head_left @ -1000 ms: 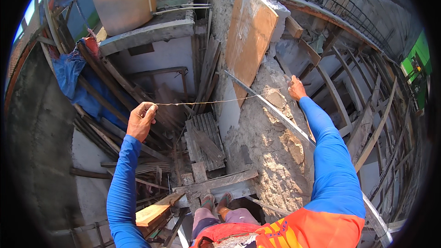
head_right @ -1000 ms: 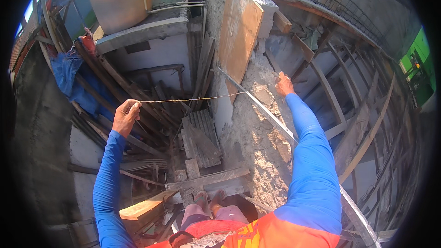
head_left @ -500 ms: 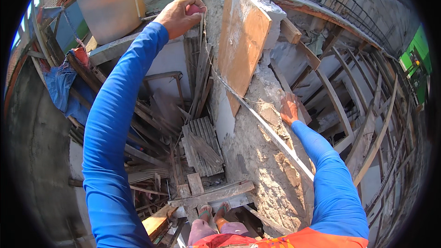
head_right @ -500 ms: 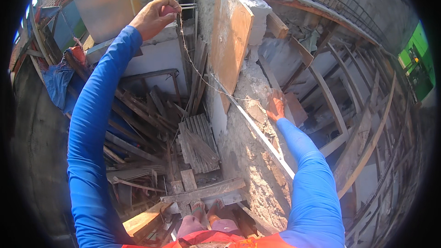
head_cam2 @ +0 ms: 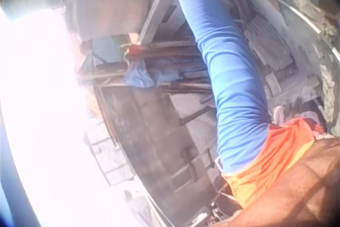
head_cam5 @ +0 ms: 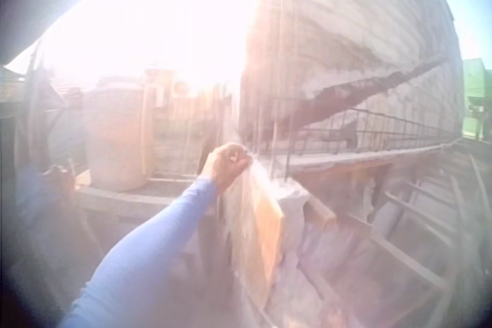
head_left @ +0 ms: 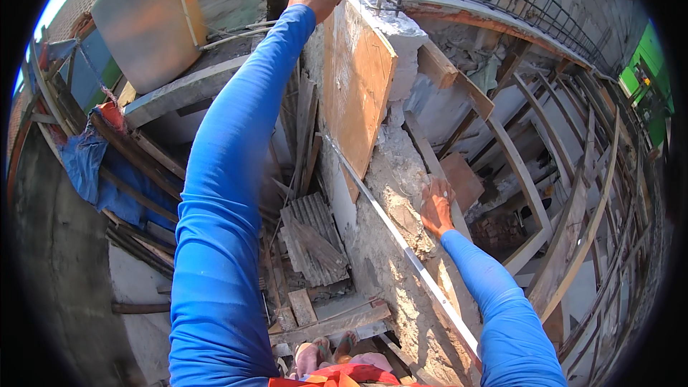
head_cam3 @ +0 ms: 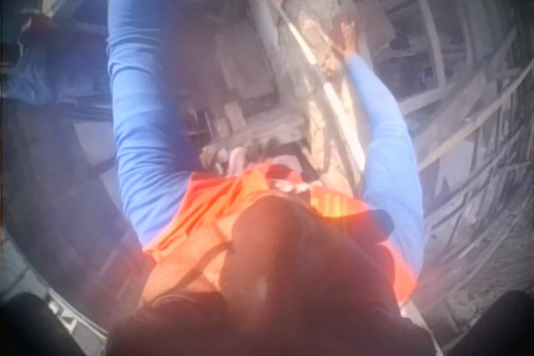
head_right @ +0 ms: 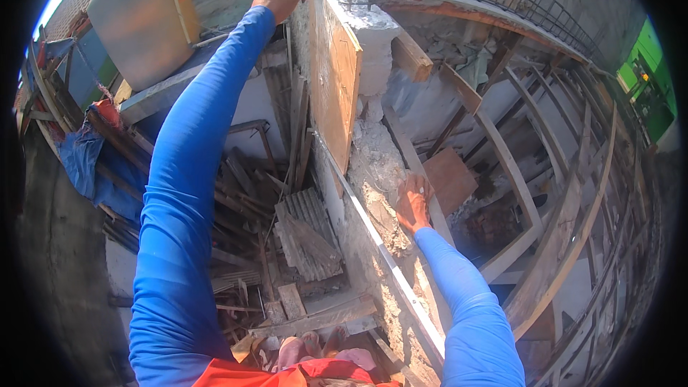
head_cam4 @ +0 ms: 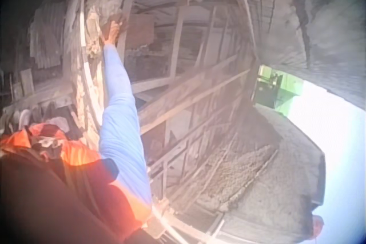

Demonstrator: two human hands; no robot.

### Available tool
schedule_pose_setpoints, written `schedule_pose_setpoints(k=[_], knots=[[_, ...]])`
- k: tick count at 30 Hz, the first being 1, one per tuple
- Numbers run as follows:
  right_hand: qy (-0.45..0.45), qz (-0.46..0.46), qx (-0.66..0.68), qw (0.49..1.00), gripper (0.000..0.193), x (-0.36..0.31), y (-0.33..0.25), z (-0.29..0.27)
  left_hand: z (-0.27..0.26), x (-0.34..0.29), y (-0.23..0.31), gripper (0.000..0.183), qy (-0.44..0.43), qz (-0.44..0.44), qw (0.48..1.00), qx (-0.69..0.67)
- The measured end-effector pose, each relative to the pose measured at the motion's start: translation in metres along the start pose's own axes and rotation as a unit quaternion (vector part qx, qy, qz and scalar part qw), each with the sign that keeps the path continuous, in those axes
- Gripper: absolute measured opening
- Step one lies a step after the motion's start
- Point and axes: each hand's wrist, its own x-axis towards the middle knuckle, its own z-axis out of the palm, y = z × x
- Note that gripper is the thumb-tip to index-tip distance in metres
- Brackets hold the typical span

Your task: The person works on a wooden framework, handling a thin string and a wooden plank. They position the plank and tie the string to metal rods and wooden beams to secure the structure.

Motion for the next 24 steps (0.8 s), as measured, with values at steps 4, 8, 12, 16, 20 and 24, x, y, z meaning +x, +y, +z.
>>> schedule_pose_setpoints(k=[4, 8, 12, 16, 20, 24], knots=[[0.037, 0.013, 0.026, 0.999, 0.037, 0.008, 0.005, 0.011, 0.034, 0.030, -0.020, 0.030, -0.008, -0.039, 0.996, -0.073], [0.029, 0.032, 0.064, 0.997, 0.028, 0.009, 0.000, 0.004, 0.057, 0.042, -0.023, 0.032, -0.042, -0.070, 0.993, -0.090], [0.028, 0.030, 0.059, 0.997, 0.030, 0.010, 0.001, -0.001, 0.067, 0.052, -0.022, 0.036, -0.072, -0.046, 0.996, -0.002], [-0.023, 0.045, 0.075, 0.996, 0.035, 0.011, -0.002, -0.008, 0.072, 0.059, -0.027, 0.043, -0.094, -0.050, 0.994, -0.018], [-0.004, 0.044, 0.070, 0.997, 0.035, 0.009, 0.000, -0.009, 0.075, 0.060, -0.025, 0.043, -0.141, -0.092, 0.977, -0.132], [0.016, 0.024, 0.062, 0.998, 0.035, 0.009, 0.000, -0.007, 0.076, 0.059, -0.038, 0.045, -0.158, -0.107, 0.935, -0.299]])
